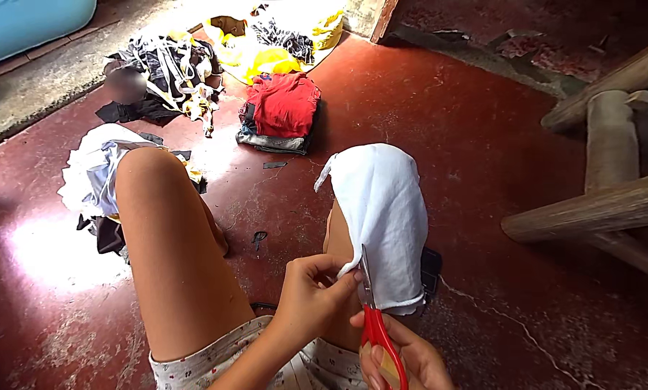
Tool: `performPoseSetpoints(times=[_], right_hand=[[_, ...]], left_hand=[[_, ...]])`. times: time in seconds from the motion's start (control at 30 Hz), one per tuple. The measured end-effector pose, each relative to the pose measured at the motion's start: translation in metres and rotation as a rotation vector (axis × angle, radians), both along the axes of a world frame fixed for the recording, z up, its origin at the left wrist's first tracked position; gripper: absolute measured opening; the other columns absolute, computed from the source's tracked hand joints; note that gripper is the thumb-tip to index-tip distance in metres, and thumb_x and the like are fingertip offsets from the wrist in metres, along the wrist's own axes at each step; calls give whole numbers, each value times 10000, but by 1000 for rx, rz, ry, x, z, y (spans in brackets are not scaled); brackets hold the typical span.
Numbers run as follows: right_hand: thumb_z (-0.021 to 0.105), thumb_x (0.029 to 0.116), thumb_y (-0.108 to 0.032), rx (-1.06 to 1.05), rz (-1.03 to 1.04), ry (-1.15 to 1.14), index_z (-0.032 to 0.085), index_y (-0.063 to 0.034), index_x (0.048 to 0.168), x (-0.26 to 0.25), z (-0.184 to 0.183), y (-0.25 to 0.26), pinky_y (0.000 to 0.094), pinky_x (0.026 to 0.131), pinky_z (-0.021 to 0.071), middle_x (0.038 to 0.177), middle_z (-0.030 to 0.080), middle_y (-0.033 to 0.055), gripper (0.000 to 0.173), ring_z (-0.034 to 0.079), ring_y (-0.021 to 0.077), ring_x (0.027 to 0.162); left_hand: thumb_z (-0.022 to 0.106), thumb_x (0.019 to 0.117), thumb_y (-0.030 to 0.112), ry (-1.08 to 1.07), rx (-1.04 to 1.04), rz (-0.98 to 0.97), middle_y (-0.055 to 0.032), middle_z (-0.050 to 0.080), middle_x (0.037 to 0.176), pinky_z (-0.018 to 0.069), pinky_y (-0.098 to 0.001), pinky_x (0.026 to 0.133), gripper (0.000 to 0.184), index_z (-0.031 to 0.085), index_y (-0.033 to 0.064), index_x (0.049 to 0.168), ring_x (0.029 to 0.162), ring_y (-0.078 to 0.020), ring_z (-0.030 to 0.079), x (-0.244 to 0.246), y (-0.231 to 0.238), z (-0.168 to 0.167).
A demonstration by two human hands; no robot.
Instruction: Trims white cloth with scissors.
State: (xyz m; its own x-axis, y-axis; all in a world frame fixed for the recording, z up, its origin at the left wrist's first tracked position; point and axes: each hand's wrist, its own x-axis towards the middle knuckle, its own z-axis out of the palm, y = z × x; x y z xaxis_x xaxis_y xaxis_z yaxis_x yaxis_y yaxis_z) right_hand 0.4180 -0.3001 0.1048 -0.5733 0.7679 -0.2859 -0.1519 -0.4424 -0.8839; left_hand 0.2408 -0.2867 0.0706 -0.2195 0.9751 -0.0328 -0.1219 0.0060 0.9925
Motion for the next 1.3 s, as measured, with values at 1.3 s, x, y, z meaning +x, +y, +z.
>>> performPoseSetpoints(times=[1.3], right_hand=[[486,979,10,-25,-116,4,584,-27,1238,-7,3,2,144,422,417,707,618,-119,280,535,-28,518]], left_hand=[[718,926,98,357,252,38,-6,706,773,503,-159,664,109,766,15,875,710,-1,611,3,-8,-11]])
